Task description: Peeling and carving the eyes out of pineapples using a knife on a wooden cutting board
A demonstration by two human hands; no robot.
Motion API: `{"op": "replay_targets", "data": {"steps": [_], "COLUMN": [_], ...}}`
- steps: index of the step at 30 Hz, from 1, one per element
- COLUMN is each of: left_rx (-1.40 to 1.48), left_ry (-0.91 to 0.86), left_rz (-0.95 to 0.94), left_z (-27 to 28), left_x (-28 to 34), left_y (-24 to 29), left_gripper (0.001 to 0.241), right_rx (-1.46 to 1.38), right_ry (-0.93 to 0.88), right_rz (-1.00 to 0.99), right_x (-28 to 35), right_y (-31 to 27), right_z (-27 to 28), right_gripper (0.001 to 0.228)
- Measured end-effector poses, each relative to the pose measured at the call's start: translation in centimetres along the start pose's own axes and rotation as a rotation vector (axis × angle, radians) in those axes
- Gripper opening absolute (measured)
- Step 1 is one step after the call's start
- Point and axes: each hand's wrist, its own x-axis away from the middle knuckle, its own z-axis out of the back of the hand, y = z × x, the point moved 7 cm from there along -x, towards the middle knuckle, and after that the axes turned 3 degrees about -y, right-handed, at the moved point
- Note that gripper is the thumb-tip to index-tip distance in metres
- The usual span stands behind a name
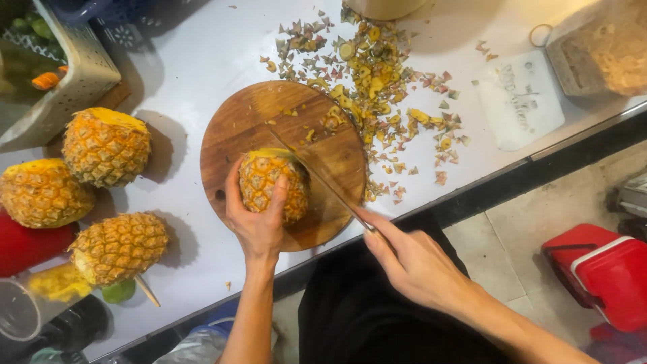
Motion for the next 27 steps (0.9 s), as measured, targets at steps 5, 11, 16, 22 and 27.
{"op": "replay_targets", "data": {"steps": [5,11,16,22,27], "left_rx": [0.045,0.166,0.166,-0.208,-0.284], "left_ry": [-0.057,-0.158,-0.243,-0.153,-0.089], "left_rz": [0.090,0.211,0.113,0.133,0.052], "left_z": [0.1,1.1,5.0,2.5,-0.2], "left_x": [-0.2,-0.9,-4.6,-2.9,-0.8], "left_y": [-0.4,-1.4,-1.6,0.5,2.7], "left_gripper": [0.076,0.077,0.077,0.088,0.095], "right_rx": [-0.116,-0.107,-0.062,0.086,0.186], "right_ry": [-0.016,-0.091,0.015,0.080,0.044], "right_rz": [0.058,-0.060,-0.096,0.023,-0.061], "right_x": [-2.8,-1.5,-2.0,-1.8,-0.8], "right_y": [-1.9,0.3,0.2,-0.8,-0.3], "right_z": [-0.1,-0.7,1.7,-0.5,-1.1], "right_gripper": [0.051,0.052,0.055,0.058,0.059]}}
